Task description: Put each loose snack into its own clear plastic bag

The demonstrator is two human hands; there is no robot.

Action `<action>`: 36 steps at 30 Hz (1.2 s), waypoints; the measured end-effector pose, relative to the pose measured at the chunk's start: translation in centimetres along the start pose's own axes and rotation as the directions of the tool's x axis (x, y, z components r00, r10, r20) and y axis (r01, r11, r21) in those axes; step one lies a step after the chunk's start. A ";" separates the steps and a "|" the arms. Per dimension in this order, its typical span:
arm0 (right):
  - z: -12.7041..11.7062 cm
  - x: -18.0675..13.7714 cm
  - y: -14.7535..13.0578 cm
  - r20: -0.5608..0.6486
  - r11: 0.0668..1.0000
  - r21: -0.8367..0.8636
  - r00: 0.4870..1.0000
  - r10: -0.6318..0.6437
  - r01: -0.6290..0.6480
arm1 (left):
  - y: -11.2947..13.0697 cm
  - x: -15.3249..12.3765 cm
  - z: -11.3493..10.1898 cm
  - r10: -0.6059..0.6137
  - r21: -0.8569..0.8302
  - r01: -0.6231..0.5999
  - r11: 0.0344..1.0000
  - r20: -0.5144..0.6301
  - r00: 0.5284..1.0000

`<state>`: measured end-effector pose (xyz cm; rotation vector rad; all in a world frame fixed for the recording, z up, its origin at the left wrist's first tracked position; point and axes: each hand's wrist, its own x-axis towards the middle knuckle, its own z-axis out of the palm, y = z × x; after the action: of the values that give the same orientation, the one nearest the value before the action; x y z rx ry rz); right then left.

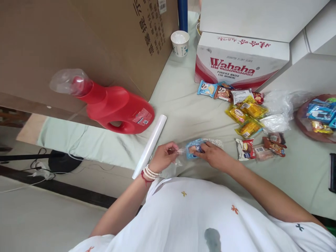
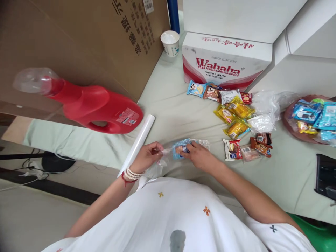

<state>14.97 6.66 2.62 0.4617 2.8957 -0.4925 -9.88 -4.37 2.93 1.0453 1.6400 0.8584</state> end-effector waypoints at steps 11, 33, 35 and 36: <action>1.7 -2.6 0.7 -0.304 0.845 0.392 0.816 0.492 -0.363 | 1.7 3.6 8.3 0.173 0.474 -0.153 0.867 0.003 0.985; 2.6 -1.8 -3.6 -0.099 -0.029 0.987 0.748 0.656 0.155 | 4.7 1.0 10.1 0.379 -0.033 -0.379 0.925 0.142 0.914; 3.2 -3.0 -4.0 -0.071 -0.083 0.976 0.655 0.752 0.201 | 5.0 1.1 11.2 0.363 -0.227 -0.306 0.925 0.277 0.890; 3.2 -3.9 -3.7 -0.052 -0.092 0.972 0.582 0.812 0.215 | 5.0 1.2 11.4 0.345 -0.310 -0.245 0.918 0.327 0.880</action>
<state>17.76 1.14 1.53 1.9606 1.7816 -2.8813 2.06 -0.65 3.82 1.2066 1.0263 0.9741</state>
